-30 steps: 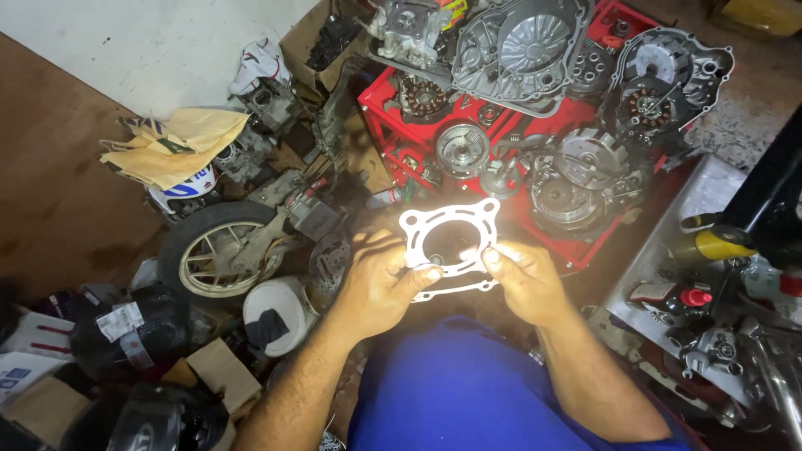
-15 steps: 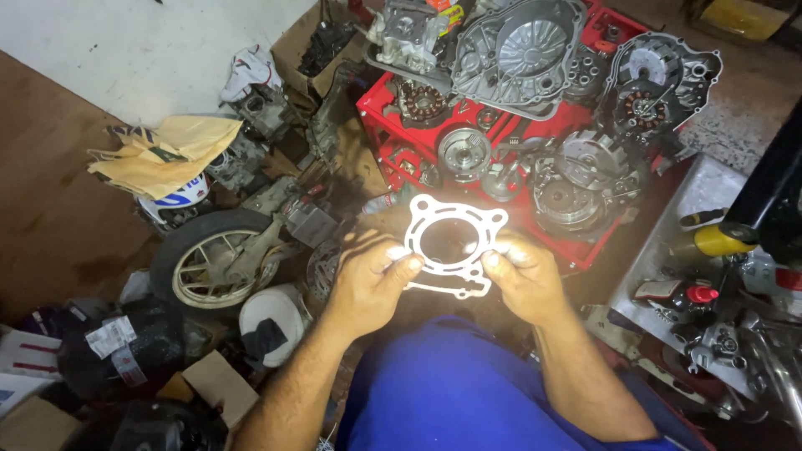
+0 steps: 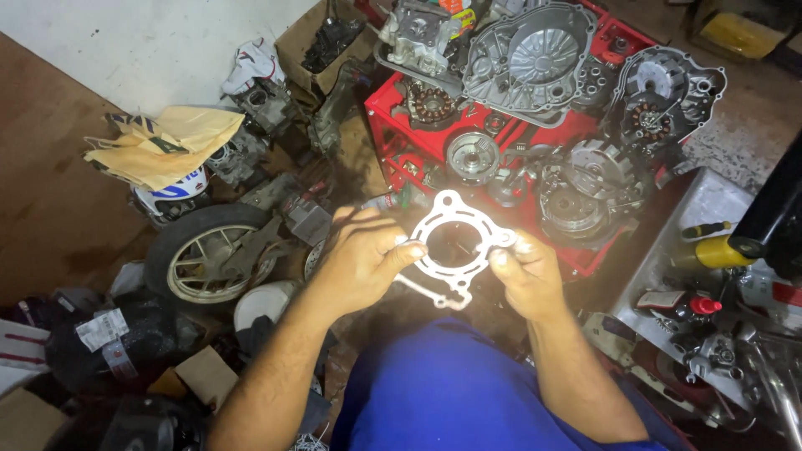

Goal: Inspecting a metal engine gasket for defects and checking its fitment on the engine block studs.

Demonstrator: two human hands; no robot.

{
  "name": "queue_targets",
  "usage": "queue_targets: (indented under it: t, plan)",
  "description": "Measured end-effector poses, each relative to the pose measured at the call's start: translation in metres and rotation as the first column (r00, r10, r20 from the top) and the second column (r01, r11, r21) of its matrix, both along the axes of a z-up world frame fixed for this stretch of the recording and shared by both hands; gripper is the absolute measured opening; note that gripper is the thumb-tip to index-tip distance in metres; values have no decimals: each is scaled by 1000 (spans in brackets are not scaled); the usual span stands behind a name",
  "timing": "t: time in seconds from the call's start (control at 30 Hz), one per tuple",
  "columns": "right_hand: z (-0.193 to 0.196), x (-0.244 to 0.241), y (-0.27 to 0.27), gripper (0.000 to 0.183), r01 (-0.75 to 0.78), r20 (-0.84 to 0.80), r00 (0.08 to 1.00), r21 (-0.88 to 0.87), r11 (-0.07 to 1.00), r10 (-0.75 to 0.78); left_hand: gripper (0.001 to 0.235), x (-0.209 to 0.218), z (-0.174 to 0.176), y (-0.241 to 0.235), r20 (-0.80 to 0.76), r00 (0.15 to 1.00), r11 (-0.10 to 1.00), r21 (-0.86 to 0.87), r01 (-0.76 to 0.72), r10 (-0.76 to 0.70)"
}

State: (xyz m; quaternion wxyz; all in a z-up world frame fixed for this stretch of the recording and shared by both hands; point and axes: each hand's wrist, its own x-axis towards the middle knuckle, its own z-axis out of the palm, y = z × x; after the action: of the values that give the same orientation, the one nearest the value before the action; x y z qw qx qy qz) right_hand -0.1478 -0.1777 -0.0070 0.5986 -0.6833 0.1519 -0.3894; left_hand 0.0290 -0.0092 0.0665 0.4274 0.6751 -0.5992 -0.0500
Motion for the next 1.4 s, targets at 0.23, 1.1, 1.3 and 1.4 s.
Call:
queue_targets:
  t: [0.23,1.1,1.3,1.4]
  plan:
    - [-15,16,18,13,158,274,927,328,931,-254,69,-11,-53,-5,-320,937,952,-216,-218,142]
    - [-75,-20,8,15,14,165,984,322,947,-70,12,-72,-42,-20,-778,628,981,-132,-140,-15]
    - [-46,-4,17,11,-133,356,934,416,900,-27,12,-69,-65,-16,-733,681,967,-168,-189,5]
    - [-70,-3,18,27,-119,211,977,392,912,37,7,-83,-64,-20,-852,520,918,-249,-308,-57]
